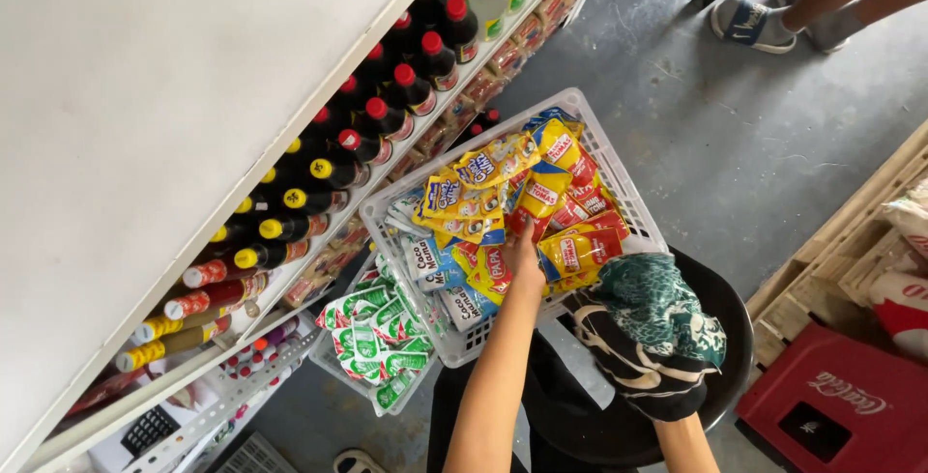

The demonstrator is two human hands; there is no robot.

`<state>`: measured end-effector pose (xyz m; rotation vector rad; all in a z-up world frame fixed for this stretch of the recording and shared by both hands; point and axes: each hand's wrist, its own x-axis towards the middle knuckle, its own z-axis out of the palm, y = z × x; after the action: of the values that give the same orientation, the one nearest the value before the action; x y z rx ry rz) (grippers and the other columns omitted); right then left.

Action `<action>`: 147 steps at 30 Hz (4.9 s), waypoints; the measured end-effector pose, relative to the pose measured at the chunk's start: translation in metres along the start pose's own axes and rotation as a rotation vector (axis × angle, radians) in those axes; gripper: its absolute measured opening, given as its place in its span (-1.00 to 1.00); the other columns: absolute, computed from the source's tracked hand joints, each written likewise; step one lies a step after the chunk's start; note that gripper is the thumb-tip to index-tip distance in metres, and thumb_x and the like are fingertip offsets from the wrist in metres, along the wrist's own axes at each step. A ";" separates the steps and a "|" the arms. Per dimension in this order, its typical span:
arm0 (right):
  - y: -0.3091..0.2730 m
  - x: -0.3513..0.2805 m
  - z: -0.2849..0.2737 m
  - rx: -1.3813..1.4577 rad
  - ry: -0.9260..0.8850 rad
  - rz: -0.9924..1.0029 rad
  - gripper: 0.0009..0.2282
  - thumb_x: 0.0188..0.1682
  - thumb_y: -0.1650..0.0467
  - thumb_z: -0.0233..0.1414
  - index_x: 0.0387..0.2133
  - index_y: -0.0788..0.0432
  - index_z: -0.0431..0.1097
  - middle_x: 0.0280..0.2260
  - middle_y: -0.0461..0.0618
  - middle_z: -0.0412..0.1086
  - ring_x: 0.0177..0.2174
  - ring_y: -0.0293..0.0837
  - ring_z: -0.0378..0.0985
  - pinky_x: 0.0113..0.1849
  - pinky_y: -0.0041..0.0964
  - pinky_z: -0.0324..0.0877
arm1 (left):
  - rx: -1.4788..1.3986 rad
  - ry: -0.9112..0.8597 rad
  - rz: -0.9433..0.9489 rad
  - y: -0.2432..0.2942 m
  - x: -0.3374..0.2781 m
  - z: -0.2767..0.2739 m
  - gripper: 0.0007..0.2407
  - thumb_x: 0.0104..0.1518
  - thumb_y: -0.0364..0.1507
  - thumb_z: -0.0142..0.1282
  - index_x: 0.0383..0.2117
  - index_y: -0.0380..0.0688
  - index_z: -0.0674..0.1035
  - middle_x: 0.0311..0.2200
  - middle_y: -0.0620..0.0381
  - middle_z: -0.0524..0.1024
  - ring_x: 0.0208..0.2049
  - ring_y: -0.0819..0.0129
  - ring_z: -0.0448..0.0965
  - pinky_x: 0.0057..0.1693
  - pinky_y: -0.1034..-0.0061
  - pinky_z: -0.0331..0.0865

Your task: The recorder is stocking condiment pouches on a grocery store shelf from a plastic basket.

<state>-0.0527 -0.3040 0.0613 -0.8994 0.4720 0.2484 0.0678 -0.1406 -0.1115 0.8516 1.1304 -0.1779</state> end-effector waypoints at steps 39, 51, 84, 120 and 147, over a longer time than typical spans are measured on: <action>0.084 -0.024 0.202 -0.441 -0.023 -0.350 -0.68 0.18 0.41 -0.03 0.16 0.33 0.30 -0.02 0.07 0.43 -0.05 -0.14 0.44 -0.02 -0.28 0.37 | 0.619 -0.449 1.242 0.233 -0.338 -0.144 -0.58 0.43 -0.21 -0.13 0.29 -0.21 0.39 0.34 -0.05 0.37 0.43 0.02 0.26 0.48 0.18 0.05; -0.016 -0.122 0.305 -0.973 -0.574 -1.035 -0.44 -0.26 0.47 0.02 0.14 0.21 0.21 0.41 0.23 -0.03 0.44 0.27 -0.23 0.34 0.06 -0.17 | -0.179 -1.019 0.661 0.246 -0.333 -0.158 -0.42 0.36 -0.06 -0.41 0.47 0.00 0.00 0.50 0.20 -0.06 0.46 0.24 0.00 0.49 0.26 -0.09; 0.206 -0.052 0.046 0.014 -0.269 -0.002 -0.40 0.16 0.23 -0.08 0.34 0.44 0.05 0.15 0.71 0.16 -0.06 0.59 0.27 -0.13 0.59 0.15 | -0.219 -1.137 0.653 0.283 -0.400 -0.133 -0.32 0.36 -0.13 -0.03 0.48 -0.26 0.03 0.48 -0.13 0.05 0.44 0.03 0.16 0.48 0.17 0.08; -0.070 -0.123 0.277 -0.941 -0.628 -0.979 -0.45 -0.09 0.39 -0.07 0.23 0.35 0.18 0.39 0.46 -0.06 0.41 0.46 -0.17 0.35 0.21 -0.19 | -0.106 -0.883 0.551 0.224 -0.365 -0.131 -0.41 0.37 -0.23 -0.07 0.46 -0.21 0.07 0.33 -0.05 0.29 0.29 0.22 0.36 0.36 0.37 0.25; -0.070 -0.126 0.285 -0.956 -0.494 -0.791 -0.46 -0.09 0.47 -0.01 0.22 0.40 0.15 0.34 0.44 -0.05 0.35 0.44 -0.03 0.30 0.14 -0.07 | 0.089 -0.842 0.744 0.194 -0.330 -0.165 -0.37 0.32 -0.13 -0.12 0.42 -0.28 0.10 0.41 0.00 0.19 0.42 0.21 0.20 0.45 0.33 0.04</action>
<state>-0.0519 -0.1203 0.3228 -1.8119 -0.5402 -0.0619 -0.0964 0.0101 0.2410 1.0759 -0.0093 0.0418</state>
